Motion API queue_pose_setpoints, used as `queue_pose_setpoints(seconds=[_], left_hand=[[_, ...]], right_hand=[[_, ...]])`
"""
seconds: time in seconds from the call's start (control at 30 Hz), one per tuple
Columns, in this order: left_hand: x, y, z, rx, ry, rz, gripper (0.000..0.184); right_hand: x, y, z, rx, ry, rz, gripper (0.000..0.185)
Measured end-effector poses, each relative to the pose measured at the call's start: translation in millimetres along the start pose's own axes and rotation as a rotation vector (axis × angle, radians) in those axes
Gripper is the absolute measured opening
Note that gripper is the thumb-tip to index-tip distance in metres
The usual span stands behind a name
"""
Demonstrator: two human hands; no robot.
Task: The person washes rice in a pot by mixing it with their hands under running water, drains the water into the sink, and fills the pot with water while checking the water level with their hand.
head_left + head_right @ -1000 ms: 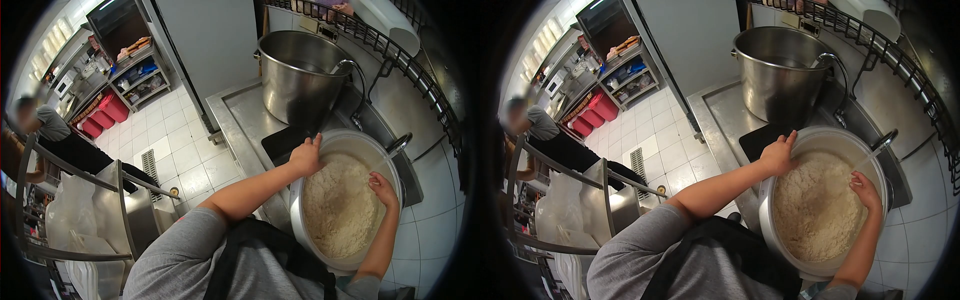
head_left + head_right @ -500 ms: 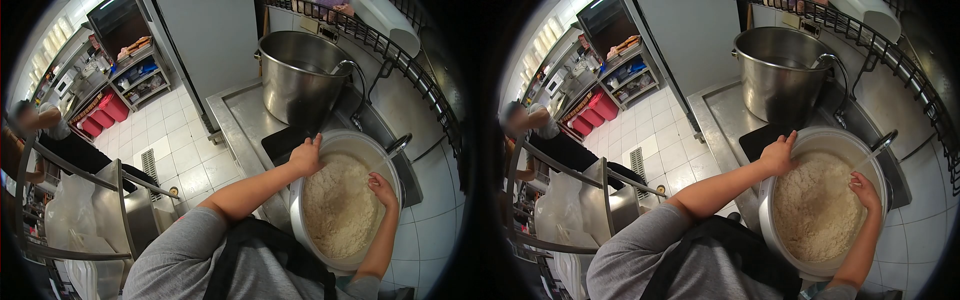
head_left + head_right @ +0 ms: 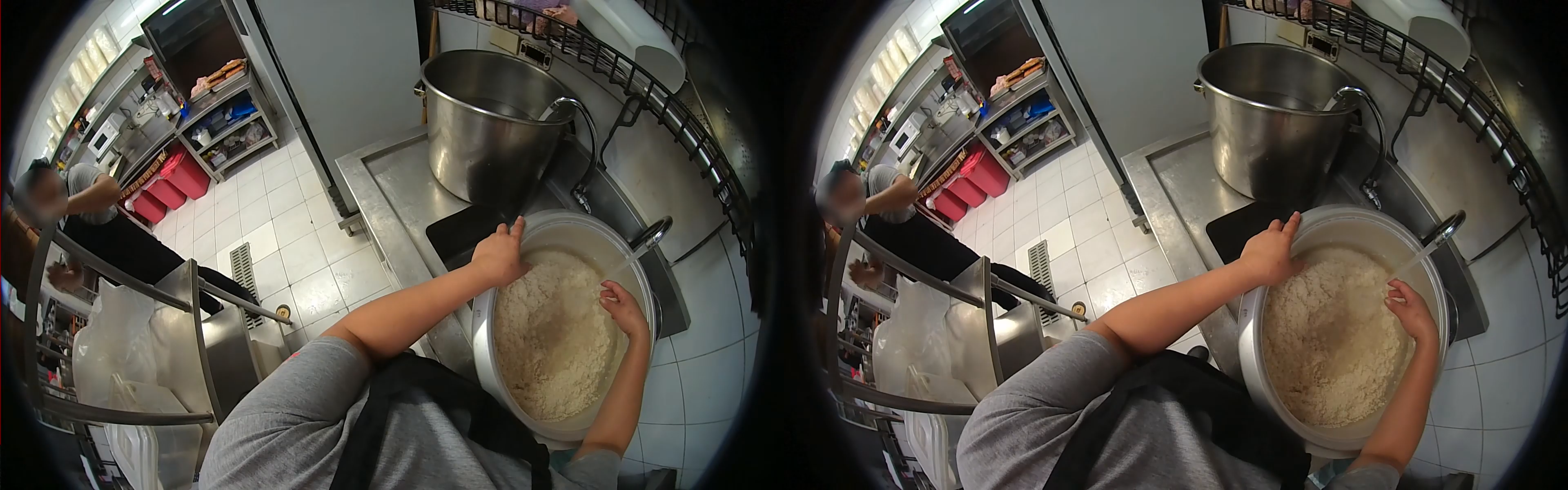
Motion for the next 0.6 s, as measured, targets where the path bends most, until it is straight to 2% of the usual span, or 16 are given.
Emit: queue_pose_setpoints(seconds=[0.53,0.6], left_hand=[[0.7,0.6,-0.2,0.010,0.012,0.019,0.095],[-2.5,-2.5,0.8,-0.014,-0.045,-0.049,0.092]], right_hand=[[0.5,2.0,2.7,0.001,0.012,-0.008,0.042],[0.0,2.9,3.8,-0.006,0.010,-0.007,0.042]])
Point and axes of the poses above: each hand's wrist, its own y-axis towards the middle knuckle, its own x-axis out of the palm, z = x × y, the point moved 9 cm from there along y, towards the middle knuckle, and after that the axes turned 10 degrees about y, right-handed, at the moved point
